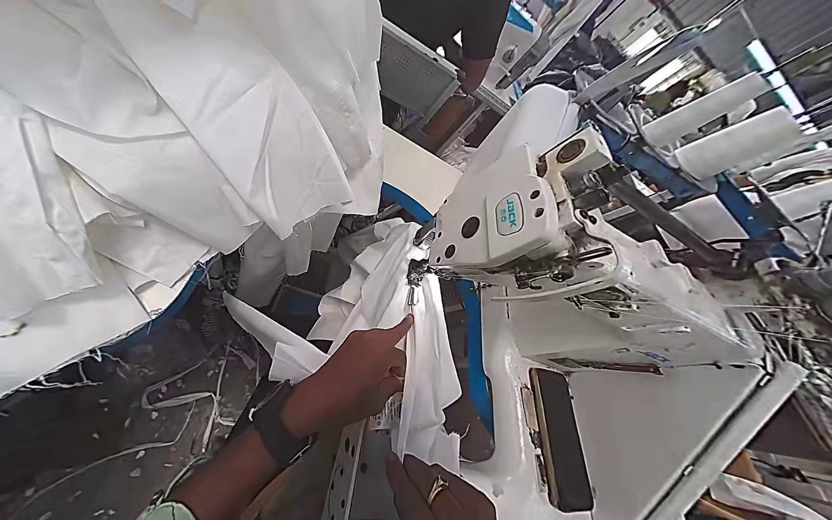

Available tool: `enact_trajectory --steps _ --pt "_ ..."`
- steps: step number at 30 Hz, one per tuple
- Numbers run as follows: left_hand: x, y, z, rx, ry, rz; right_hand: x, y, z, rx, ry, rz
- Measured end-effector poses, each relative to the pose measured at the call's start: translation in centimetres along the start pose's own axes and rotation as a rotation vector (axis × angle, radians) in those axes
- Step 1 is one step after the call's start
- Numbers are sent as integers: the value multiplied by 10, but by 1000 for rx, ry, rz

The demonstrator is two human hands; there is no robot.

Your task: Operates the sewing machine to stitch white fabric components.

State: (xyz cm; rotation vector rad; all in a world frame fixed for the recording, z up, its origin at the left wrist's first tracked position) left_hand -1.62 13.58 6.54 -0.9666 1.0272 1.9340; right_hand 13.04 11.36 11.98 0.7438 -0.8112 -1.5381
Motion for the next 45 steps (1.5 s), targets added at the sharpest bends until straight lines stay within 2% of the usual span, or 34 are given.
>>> enact_trajectory --steps 4,9,12,14,17,18,19,21,24,26,28,31,33,39,41,43,44,45 --pt "12 2 4 10 101 -194 -5 1 7 -13 -17 14" --pt "11 5 8 -60 74 -138 -21 -2 19 -20 -28 -8" --pt "8 4 13 -100 41 -40 -32 -7 24 -48 -99 -24" --pt "4 2 15 -165 36 40 -45 -10 21 -61 -257 -76" --pt "-3 1 6 -370 95 153 -71 -12 -2 187 -689 52" --pt "-3 -2 0 -422 129 171 -80 -12 -14 225 -765 144" --pt "-1 -4 -6 -452 163 181 -88 -8 -24 191 -765 229" --pt "1 -7 -15 -476 205 188 -104 17 -23 51 -628 267" --pt "-1 -3 -19 -528 183 247 -122 43 -8 -83 -233 -248" --pt "-5 -1 -19 -535 175 274 -105 37 -9 -72 -50 -394" --pt "-8 -3 -18 -502 184 266 -74 24 -11 -53 31 -320" --pt "-11 -22 -25 -440 139 230 -46 3 -10 -107 -13 -139" --pt "-10 -28 -32 -476 75 211 -37 -6 -2 -97 -71 -95" --pt "8 -23 -20 -463 67 69 -46 -24 17 -55 -25 -148" --pt "10 -19 -13 -468 127 84 -57 -26 20 -62 -61 -123" --pt "5 -14 -12 -483 236 160 -80 -14 20 -99 -184 -11" --pt "2 -14 -8 -443 289 234 -97 -4 19 -117 -257 57" --pt "-2 -16 3 -311 359 288 -113 2 19 -139 -317 123"
Point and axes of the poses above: each hand's wrist, its own z-axis towards the middle knuckle, its own y-axis out of the back of the hand, x = y × z, the point moved 6 cm from there along z, towards the middle knuckle, and after that the axes turned 14 degrees about -x, right-handed, at the moved point
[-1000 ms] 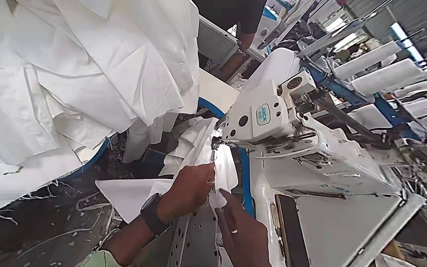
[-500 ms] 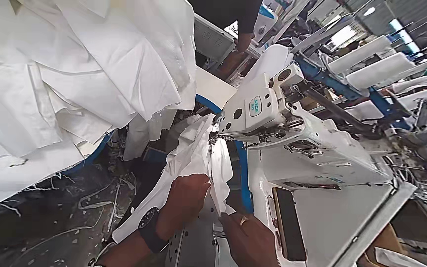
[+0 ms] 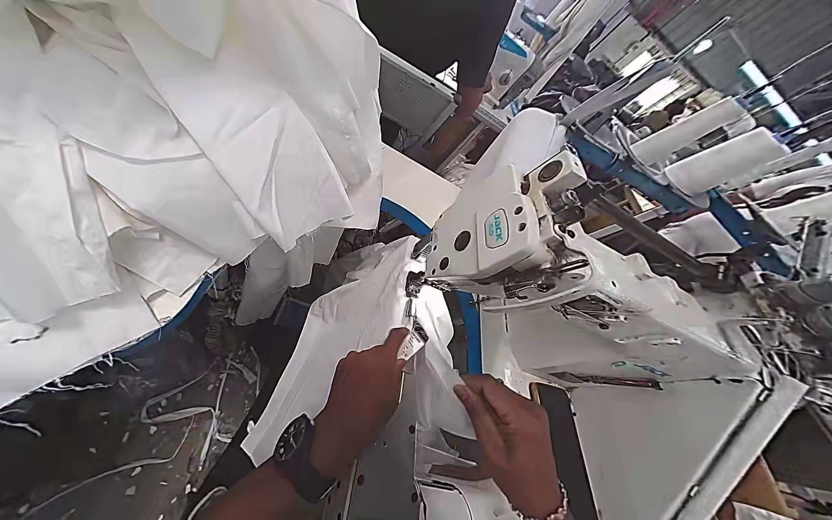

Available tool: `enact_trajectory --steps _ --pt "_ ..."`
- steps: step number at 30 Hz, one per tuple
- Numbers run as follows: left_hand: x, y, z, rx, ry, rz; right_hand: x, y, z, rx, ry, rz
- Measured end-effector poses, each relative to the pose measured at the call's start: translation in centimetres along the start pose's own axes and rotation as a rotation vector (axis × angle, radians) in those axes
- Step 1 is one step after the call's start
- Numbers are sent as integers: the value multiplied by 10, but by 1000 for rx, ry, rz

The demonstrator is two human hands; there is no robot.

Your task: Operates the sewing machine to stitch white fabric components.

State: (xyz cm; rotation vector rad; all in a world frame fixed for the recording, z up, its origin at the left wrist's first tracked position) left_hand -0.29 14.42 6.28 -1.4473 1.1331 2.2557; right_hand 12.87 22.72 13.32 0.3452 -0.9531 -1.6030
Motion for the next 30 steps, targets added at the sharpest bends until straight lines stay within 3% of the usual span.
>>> enact_trajectory --steps 2,3,6,8,11,12,14,17,20,24,26,28,30 --pt "-20 -16 16 386 38 166 -16 8 1 -11 -79 103" --pt "-31 -23 26 488 0 231 -18 9 2 -25 -93 124" --pt "-46 -26 35 586 -66 294 -21 13 -5 -80 -109 61" --pt "-36 -15 15 490 10 260 -25 13 -24 -99 -152 46" --pt "-9 7 -22 -137 -92 138 -19 4 -57 -80 -338 259" --pt "-2 8 -32 -223 -126 22 -9 1 -63 -61 -391 340" --pt "7 2 -40 -259 -200 -139 20 -6 -58 -26 -399 416" --pt "9 -2 -35 -220 -241 -164 40 -17 -50 -46 -308 351" --pt "12 1 -30 -201 -160 -212 23 -7 -41 -74 -325 364" --pt "29 26 -13 -239 31 -180 -28 40 -11 -220 -334 251" --pt "18 29 12 -72 14 -78 -45 48 4 -259 -296 204" --pt "-10 6 37 304 14 112 -49 51 22 -270 -268 194" --pt "-36 -22 48 500 -29 291 -48 50 35 -289 -241 178"
Point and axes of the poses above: each hand's wrist, its own z-axis towards the middle knuckle, its own y-axis out of the back of the hand, x = y × z, the point moved 6 cm from there along z, towards the middle knuckle, and after that the axes turned 14 degrees about -x, right-handed, at the moved point
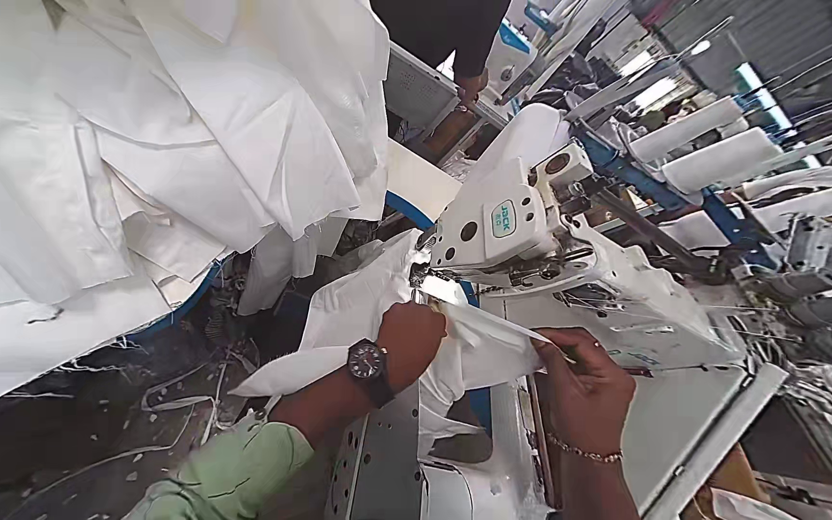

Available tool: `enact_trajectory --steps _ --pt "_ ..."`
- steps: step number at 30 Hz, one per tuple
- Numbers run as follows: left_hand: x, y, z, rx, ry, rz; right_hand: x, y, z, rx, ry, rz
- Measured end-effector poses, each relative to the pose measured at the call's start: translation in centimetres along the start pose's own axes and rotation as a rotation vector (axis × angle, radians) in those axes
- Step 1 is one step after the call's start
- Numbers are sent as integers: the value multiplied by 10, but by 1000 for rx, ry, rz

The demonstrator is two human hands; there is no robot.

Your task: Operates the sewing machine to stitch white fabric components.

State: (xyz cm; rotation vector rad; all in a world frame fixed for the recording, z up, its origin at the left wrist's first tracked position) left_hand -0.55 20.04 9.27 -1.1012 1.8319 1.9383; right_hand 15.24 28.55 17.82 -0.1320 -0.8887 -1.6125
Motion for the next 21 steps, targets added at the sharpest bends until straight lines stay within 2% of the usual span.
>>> enact_trajectory --steps 3,5,6,8,9,11,14,19,21 --pt "-13 -9 -3 57 0 26 0 4 -3 -15 45 -20" --pt "0 -11 -25 -14 41 -51 -2 8 -22 11 126 -84" --pt "8 -11 -41 -159 61 -104 -1 10 -35 48 177 -144" --pt "26 -9 -68 -597 48 -159 7 5 -67 119 293 -294" --pt "34 -11 -76 -685 36 -194 15 -2 -84 156 350 -340" --pt "42 -17 -80 -691 -59 -287 30 -21 -116 169 446 -343" --pt "39 -28 -81 -720 -254 -322 61 -50 -126 103 483 -223" --pt "42 -35 -80 -714 -194 -380 74 -69 -121 89 500 -240" --pt "43 -35 -80 -802 -179 -393 70 -69 -114 66 459 -292"
Point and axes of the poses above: each hand's wrist, its own z-axis towards the middle knuckle, its own y-axis out of the back of the hand, x = y × z, the point moved 6 cm from there along z, towards the middle knuckle, and after that the axes turned 14 degrees about -x, right-handed, at the moved point
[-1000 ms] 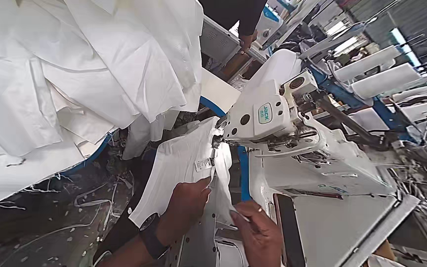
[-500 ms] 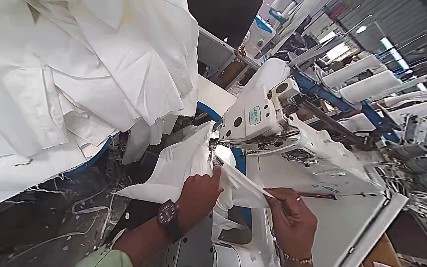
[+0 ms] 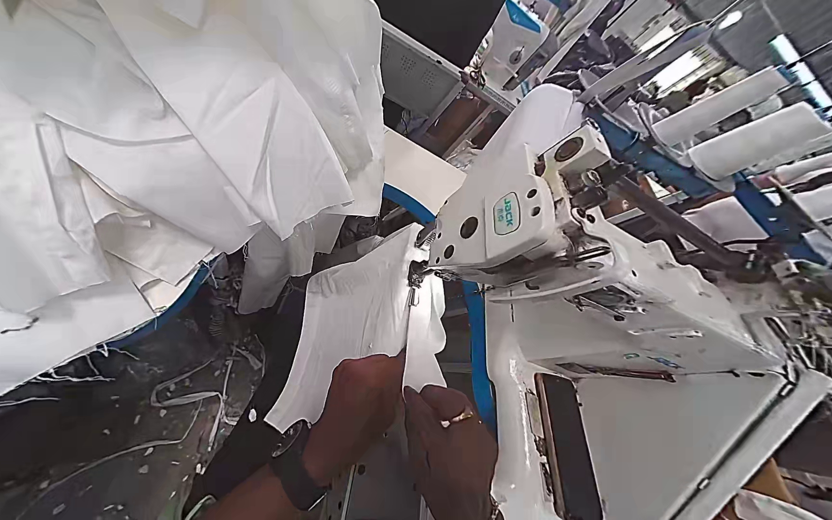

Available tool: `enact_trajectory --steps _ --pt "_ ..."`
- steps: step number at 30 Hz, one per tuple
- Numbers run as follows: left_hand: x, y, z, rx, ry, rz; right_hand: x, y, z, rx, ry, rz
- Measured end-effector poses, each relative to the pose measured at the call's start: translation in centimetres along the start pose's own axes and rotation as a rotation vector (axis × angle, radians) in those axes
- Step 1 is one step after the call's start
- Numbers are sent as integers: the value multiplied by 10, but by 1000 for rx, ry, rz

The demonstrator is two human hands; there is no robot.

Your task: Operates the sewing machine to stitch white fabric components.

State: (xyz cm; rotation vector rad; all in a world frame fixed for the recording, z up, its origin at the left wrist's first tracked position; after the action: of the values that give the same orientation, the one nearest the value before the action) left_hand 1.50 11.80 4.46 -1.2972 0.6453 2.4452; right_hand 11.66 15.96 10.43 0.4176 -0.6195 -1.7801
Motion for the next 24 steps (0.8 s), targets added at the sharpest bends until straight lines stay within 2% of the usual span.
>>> enact_trajectory --steps 2,5,12,17,20,22,24 --pt "0 0 -6 -85 -21 -7 -9 -1 3 -28 -68 -28" --pt "2 1 -12 -115 -63 1 -12 -9 -3 -80 -74 3" --pt "13 -11 17 -208 -103 19 -25 -33 -3 -98 -103 94" --pt "16 -23 41 -256 -163 111 -35 -49 13 -126 -156 -2" --pt "19 -29 50 -230 -172 64 -37 -55 16 -87 -204 -81" --pt "28 -17 43 -197 -129 6 -35 -59 13 -55 -202 -107" --pt "50 1 24 -139 42 -4 -31 -54 11 -26 -149 -84"
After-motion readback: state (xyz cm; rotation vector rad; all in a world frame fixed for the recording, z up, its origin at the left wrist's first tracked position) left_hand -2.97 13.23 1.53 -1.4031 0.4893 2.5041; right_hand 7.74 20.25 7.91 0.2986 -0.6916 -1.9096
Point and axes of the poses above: each hand's wrist, its own z-axis towards the middle knuckle, its own y-axis out of the back of the hand, x = y × z, the point moved 6 cm from there along z, towards the middle knuckle, and after that the axes turned 14 degrees about -x, right-handed, at the moved point
